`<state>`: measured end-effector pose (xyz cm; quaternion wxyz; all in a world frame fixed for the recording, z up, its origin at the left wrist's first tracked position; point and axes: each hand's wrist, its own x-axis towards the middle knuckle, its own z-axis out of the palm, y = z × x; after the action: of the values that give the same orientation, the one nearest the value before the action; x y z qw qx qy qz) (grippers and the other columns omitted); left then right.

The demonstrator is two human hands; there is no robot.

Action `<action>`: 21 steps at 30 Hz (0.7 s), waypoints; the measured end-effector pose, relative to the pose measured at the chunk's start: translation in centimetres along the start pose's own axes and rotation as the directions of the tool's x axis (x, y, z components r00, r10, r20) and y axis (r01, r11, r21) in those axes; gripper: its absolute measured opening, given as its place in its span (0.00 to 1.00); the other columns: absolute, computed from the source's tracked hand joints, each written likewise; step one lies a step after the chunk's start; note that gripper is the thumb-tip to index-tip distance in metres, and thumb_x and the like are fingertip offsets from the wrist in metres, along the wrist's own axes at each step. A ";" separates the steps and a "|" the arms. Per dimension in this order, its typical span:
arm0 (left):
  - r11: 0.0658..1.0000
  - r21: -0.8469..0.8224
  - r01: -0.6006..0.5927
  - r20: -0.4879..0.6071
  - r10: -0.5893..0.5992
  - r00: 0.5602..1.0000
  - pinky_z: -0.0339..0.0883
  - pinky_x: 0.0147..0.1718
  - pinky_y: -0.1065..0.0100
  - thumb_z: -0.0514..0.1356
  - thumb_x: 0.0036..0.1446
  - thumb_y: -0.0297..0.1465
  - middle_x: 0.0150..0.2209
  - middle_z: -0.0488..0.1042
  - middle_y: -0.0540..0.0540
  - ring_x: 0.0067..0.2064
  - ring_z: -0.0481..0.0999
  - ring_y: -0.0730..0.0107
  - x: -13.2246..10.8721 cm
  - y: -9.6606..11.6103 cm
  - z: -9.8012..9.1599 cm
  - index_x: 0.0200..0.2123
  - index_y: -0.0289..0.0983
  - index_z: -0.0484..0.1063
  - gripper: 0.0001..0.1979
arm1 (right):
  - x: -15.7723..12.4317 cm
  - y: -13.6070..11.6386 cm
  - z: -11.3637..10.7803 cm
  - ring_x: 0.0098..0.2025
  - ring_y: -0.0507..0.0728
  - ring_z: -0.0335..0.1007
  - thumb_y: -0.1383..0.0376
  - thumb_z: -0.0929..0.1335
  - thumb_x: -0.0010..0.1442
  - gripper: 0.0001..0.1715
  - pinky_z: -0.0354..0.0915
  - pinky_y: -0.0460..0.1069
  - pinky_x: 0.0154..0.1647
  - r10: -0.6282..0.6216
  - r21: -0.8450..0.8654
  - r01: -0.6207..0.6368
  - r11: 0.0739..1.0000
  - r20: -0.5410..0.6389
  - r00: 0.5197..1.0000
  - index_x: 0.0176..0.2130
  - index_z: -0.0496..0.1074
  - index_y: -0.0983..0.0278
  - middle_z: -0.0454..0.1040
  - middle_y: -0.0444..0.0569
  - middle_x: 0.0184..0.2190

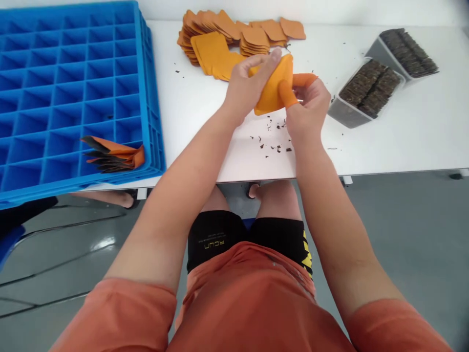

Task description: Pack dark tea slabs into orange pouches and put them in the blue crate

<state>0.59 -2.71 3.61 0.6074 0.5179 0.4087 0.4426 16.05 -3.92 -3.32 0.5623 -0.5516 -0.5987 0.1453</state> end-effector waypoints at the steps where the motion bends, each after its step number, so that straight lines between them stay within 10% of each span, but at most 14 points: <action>1: 0.987 0.112 -0.113 -0.038 0.118 0.992 0.73 0.63 0.57 0.59 0.65 0.50 0.41 0.78 0.52 0.62 0.75 0.54 0.2 -0.4 -0.1 0.28 0.46 0.66 0.18 | 0.0 -0.3 -0.1 0.46 0.61 0.74 0.45 0.68 0.69 0.15 0.74 0.60 0.51 0.005 0.024 -0.004 1.000 -0.038 0.999 0.44 0.72 0.52 0.79 0.50 0.44; 3: 0.877 0.329 -0.350 0.034 0.360 0.932 0.76 0.56 0.52 0.59 0.63 0.49 0.39 0.78 0.48 0.54 0.78 0.51 0.8 -1.0 -0.7 0.27 0.47 0.65 0.17 | 0.1 -0.9 -0.2 0.45 0.60 0.73 0.53 0.69 0.68 0.08 0.74 0.59 0.53 0.004 0.076 0.006 0.997 -0.141 0.990 0.41 0.70 0.53 0.79 0.51 0.42; 7: 0.688 0.541 -0.485 0.295 0.384 0.875 0.75 0.51 0.49 0.63 0.61 0.40 0.40 0.79 0.48 0.50 0.80 0.53 1.8 -1.4 -2.2 0.31 0.47 0.69 0.08 | 0.0 -1.6 0.0 0.46 0.60 0.74 0.63 0.66 0.66 0.02 0.73 0.59 0.56 0.063 0.153 -0.032 0.988 -0.203 0.977 0.41 0.66 0.54 0.78 0.52 0.42; 14: 0.518 0.679 -0.520 0.160 0.587 0.793 0.75 0.50 0.52 0.54 0.69 0.36 0.41 0.76 0.48 0.47 0.78 0.57 0.3 0.2 -2.6 0.33 0.47 0.65 0.09 | -1.3 -3.3 0.0 0.60 0.63 0.70 0.55 0.70 0.69 0.20 0.66 0.63 0.66 0.108 0.175 -0.097 0.980 -0.051 0.993 0.58 0.67 0.52 0.76 0.52 0.60; 21: 0.345 0.877 -0.333 0.059 0.612 0.789 0.73 0.54 0.48 0.53 0.72 0.46 0.49 0.75 0.48 0.56 0.78 0.49 -8.1 8.1 -5.3 0.42 0.45 0.72 0.13 | -1.1 -1.8 0.4 0.62 0.63 0.70 0.40 0.67 0.70 0.29 0.72 0.62 0.60 0.044 0.143 -0.042 0.989 -0.013 0.999 0.58 0.71 0.55 0.75 0.56 0.56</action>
<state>-7.64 -8.51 11.26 0.0486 0.7740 0.4823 0.4073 14.55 -5.22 -2.59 0.6019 -0.5241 -0.5701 0.1952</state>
